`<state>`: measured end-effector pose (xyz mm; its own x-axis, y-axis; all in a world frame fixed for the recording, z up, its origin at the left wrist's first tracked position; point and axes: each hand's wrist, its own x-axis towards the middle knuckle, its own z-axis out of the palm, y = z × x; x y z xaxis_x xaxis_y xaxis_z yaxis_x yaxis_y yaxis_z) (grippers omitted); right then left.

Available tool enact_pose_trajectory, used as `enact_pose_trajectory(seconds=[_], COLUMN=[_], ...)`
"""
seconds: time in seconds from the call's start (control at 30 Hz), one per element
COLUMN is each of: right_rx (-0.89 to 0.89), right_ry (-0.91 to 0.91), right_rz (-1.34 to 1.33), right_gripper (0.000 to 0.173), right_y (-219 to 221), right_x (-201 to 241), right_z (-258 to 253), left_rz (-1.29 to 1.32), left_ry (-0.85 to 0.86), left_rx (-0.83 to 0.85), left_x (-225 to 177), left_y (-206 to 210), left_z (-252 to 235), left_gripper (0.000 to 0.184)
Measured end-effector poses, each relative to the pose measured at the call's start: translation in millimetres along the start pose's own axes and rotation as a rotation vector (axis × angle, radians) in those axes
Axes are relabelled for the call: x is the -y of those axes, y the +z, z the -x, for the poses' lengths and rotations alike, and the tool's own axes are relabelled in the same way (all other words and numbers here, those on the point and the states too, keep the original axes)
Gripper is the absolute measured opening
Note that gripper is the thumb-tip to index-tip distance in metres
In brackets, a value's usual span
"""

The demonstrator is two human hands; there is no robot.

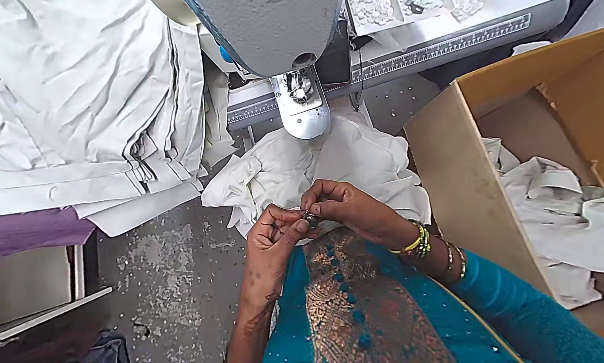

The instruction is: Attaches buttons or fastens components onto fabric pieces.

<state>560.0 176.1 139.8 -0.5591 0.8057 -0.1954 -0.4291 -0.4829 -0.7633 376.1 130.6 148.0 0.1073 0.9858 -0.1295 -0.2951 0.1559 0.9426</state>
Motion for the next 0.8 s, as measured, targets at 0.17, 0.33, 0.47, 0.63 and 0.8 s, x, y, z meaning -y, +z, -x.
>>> enact_pose_trajectory(seconds=[0.17,0.33,0.47,0.63,0.8], right_rx=[0.001,-0.007,-0.001,0.004,0.020], right_ry=[0.026,0.025,0.009,0.016,0.034], right_rz=[0.004,-0.003,0.015,0.010,-0.017], right_gripper=[0.011,0.012,0.013,0.014,0.014], right_y=[-2.8,-4.3,-3.5,-3.6,-5.9], right_x=[0.7,1.0,1.6,1.9,1.1], right_z=[0.7,1.1,0.8,0.7,-0.1], left_rz=[-0.001,-0.003,-0.012,-0.017,-0.019], left_ry=[0.003,0.011,0.013,0.018,0.017], left_rx=[-0.001,0.013,0.020,0.021,0.028], left_x=[0.4,1.2,2.2,2.6,2.8], left_y=[-0.6,-1.8,-2.0,-2.4,-2.2], left_z=[0.1,0.3,0.0,-0.2,-1.0], left_gripper=[0.011,0.012,0.011,0.011,0.011])
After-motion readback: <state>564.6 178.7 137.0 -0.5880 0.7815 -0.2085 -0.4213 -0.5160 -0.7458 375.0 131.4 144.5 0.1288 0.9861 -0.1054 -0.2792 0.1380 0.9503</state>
